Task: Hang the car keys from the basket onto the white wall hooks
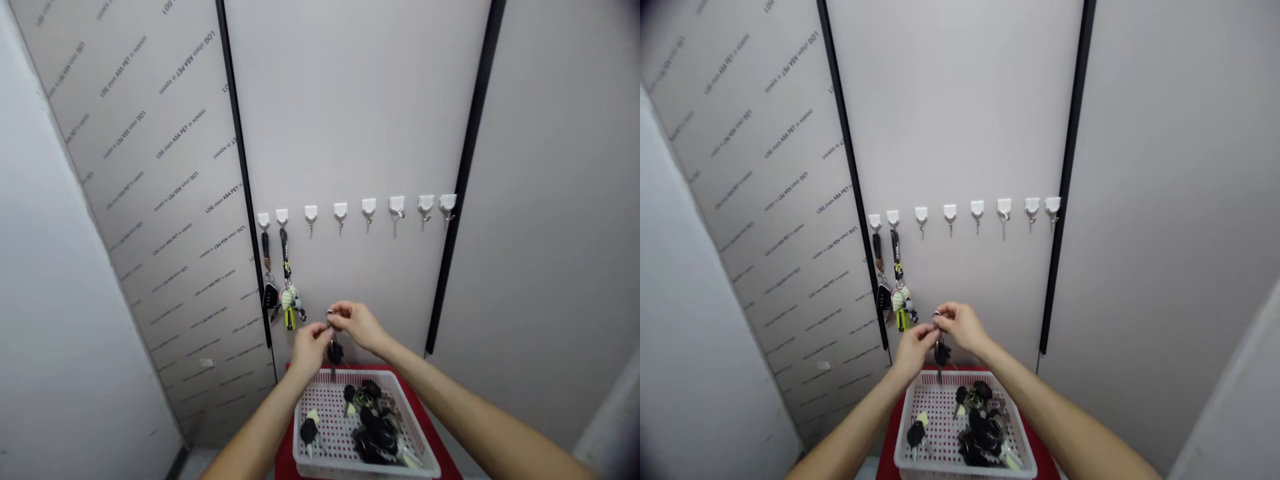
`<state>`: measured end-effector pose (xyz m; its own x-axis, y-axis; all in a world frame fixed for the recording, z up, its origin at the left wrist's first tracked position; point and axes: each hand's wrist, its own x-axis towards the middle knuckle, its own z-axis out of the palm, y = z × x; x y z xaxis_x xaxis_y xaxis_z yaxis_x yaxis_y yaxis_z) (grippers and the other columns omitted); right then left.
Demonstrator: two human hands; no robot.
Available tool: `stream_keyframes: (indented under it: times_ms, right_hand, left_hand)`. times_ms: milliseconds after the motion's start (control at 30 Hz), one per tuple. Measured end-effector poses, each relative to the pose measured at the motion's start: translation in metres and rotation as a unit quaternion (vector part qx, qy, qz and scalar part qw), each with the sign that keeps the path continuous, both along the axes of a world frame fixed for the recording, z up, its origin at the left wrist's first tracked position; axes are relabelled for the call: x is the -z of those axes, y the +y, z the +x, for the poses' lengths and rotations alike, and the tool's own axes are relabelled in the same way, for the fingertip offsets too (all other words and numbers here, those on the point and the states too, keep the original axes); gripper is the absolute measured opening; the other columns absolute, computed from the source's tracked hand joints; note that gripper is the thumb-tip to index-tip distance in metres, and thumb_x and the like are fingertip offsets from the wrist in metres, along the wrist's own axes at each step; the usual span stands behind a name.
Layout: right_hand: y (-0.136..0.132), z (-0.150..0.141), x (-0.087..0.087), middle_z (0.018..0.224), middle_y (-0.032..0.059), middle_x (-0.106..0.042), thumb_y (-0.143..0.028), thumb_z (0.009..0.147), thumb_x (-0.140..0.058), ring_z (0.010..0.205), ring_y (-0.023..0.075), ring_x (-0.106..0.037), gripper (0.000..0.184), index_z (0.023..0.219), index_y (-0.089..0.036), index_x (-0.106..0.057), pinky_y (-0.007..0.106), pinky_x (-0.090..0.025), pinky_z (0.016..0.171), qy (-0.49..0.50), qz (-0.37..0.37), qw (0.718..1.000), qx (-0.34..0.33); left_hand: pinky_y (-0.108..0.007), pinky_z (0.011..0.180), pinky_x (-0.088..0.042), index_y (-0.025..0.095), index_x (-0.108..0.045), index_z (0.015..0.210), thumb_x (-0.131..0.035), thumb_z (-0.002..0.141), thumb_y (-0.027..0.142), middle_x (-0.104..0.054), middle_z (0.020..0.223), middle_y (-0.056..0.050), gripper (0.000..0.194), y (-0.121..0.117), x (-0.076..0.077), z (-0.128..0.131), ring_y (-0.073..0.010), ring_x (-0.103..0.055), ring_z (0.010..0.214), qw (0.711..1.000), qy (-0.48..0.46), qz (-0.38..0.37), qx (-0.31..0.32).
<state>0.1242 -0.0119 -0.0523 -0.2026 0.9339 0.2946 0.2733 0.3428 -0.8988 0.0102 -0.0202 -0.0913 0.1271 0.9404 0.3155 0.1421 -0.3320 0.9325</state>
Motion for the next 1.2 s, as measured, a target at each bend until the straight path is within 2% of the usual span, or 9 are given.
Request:
stream_keyframes:
  times_ms: [167,333,433,567,800,933,1033,1100,1200]
  right_hand:
    - [0.013,-0.013,-0.053,0.054,-0.0042,-0.049,-0.021,0.055,-0.051,0.047,0.0055,-0.044,0.025,0.079,-0.013,-0.045,0.021,-0.038,0.05,0.078,0.095,0.992,0.019]
    - [0.034,-0.026,-0.102,0.053,-0.004,-0.049,-0.023,0.053,-0.053,0.048,0.0065,-0.046,0.017,0.066,-0.015,-0.044,0.021,-0.04,0.049,0.114,0.197,0.971,0.07]
    - [0.047,-0.031,-0.116,0.054,-0.0033,-0.05,-0.022,0.054,-0.052,0.05,0.0074,-0.047,0.013,0.062,-0.015,-0.045,0.022,-0.04,0.051,0.093,0.235,0.96,0.122]
    - [0.058,-0.033,-0.118,0.052,-0.0032,-0.05,-0.02,0.054,-0.051,0.049,0.0079,-0.047,0.009,0.061,-0.015,-0.047,0.023,-0.04,0.052,0.04,0.236,0.952,0.191]
    - [0.056,-0.027,-0.107,0.057,-0.0015,-0.052,-0.018,0.055,-0.05,0.054,0.0081,-0.048,0.012,0.066,-0.014,-0.051,0.022,-0.039,0.056,-0.037,0.234,0.948,0.212]
    - [0.04,-0.01,-0.082,0.065,0.0003,-0.055,-0.02,0.059,-0.047,0.056,0.0072,-0.048,0.015,0.071,-0.013,-0.052,0.021,-0.038,0.057,-0.074,0.243,0.949,0.188]
    - [0.02,0.011,-0.038,0.067,0.0013,-0.056,-0.021,0.059,-0.047,0.057,0.0073,-0.048,0.017,0.072,-0.012,-0.052,0.02,-0.038,0.057,-0.146,0.191,0.964,0.117]
    - [0.003,0.028,0.0,0.066,0.002,-0.056,-0.018,0.059,-0.047,0.058,0.0079,-0.048,0.016,0.072,-0.011,-0.053,0.02,-0.037,0.057,-0.223,0.119,0.966,0.05]
    - [-0.018,0.052,0.057,0.063,0.0028,-0.057,-0.016,0.06,-0.045,0.057,0.0096,-0.049,0.017,0.072,-0.012,-0.055,0.02,-0.037,0.055,-0.35,0.006,0.937,-0.012]
  left_hand:
    - [-0.017,0.045,-0.028,0.012,-0.054,0.059,-0.046,0.06,0.029,-0.043,0.046,0.004,0.019,0.013,-0.064,-0.007,-0.0058,-0.036,0.045,0.996,-0.011,0.071,-0.051]
    - [-0.017,0.044,-0.029,0.013,-0.054,0.059,-0.046,0.059,0.031,-0.042,0.045,0.005,0.02,0.035,-0.118,-0.009,-0.0048,-0.035,0.042,0.987,-0.032,0.128,-0.09]
    - [-0.018,0.043,-0.03,0.013,-0.054,0.058,-0.046,0.059,0.03,-0.043,0.043,0.004,0.02,0.051,-0.133,-0.008,-0.0052,-0.037,0.041,0.985,-0.036,0.128,-0.112]
    - [-0.019,0.043,-0.032,0.012,-0.053,0.054,-0.044,0.06,0.027,-0.045,0.042,0.003,0.018,0.067,-0.136,-0.006,-0.0064,-0.04,0.04,0.987,0.002,0.094,-0.128]
    - [-0.021,0.053,-0.038,0.011,-0.055,0.071,-0.045,0.06,0.019,-0.054,0.055,-0.001,0.017,0.065,-0.126,-0.008,-0.0087,-0.049,0.051,0.987,0.018,0.085,-0.137]
    - [-0.022,0.062,-0.039,0.012,-0.052,0.085,-0.048,0.059,0.017,-0.056,0.079,-0.004,0.027,0.041,-0.106,-0.01,-0.0081,-0.05,0.062,0.971,0.039,0.152,-0.181]
    - [-0.022,0.065,-0.039,0.014,-0.051,0.086,-0.046,0.061,0.018,-0.055,0.084,-0.003,0.027,0.018,-0.067,-0.009,-0.0082,-0.049,0.066,0.973,0.105,0.148,-0.139]
    - [-0.022,0.066,-0.038,0.014,-0.052,0.085,-0.046,0.061,0.016,-0.055,0.082,-0.003,0.025,0.002,-0.028,-0.005,-0.0088,-0.049,0.068,0.975,0.175,0.104,-0.084]
    - [-0.022,0.066,-0.038,0.012,-0.053,0.083,-0.044,0.061,0.014,-0.056,0.079,-0.004,0.024,-0.016,0.036,0.007,-0.0098,-0.049,0.066,0.963,0.268,0.004,-0.016]
